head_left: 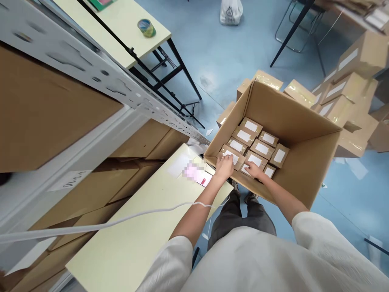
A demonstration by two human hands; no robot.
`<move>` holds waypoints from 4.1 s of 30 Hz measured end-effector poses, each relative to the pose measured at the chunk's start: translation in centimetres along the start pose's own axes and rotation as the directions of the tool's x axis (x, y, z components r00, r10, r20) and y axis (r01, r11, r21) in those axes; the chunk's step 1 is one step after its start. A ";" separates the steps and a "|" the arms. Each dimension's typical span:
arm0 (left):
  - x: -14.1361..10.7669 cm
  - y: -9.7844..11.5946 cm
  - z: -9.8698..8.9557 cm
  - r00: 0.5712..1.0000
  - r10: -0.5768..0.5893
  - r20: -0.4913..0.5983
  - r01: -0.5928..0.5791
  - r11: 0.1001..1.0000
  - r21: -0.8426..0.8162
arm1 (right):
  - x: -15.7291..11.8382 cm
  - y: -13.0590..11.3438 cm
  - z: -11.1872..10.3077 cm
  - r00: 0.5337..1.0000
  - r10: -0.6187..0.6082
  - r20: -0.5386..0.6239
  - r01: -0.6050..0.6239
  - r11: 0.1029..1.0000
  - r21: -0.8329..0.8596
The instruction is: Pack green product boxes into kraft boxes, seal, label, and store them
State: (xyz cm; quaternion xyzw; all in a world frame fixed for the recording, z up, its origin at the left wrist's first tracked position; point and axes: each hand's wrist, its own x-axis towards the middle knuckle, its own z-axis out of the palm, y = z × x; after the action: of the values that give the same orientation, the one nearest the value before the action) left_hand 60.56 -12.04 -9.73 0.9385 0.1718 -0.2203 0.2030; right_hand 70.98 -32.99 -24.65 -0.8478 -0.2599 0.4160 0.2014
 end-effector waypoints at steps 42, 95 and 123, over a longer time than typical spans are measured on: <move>-42.1 5.7 8.2 0.673 -0.617 -0.407 0.470 0.782 -0.409 | -23.3 -22.7 4.4 0.520 -0.795 0.314 0.828 0.559 0.045; -87.1 5.5 38.8 -0.531 -0.830 0.171 0.327 -0.387 -0.862 | -60.7 -40.3 63.7 -0.485 -0.128 0.865 0.867 0.059 0.495; -104.1 -2.3 52.6 -0.463 -0.845 0.269 0.240 -0.411 -0.879 | -74.8 -37.3 88.8 -0.071 -0.139 0.988 0.956 0.275 0.107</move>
State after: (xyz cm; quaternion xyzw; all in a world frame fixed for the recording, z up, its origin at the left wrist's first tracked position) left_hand -46.35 -58.35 -3.31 0.2224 0.9330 0.2125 0.1870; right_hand -49.91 -38.16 -9.74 -0.2058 -0.8183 0.5175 -0.1421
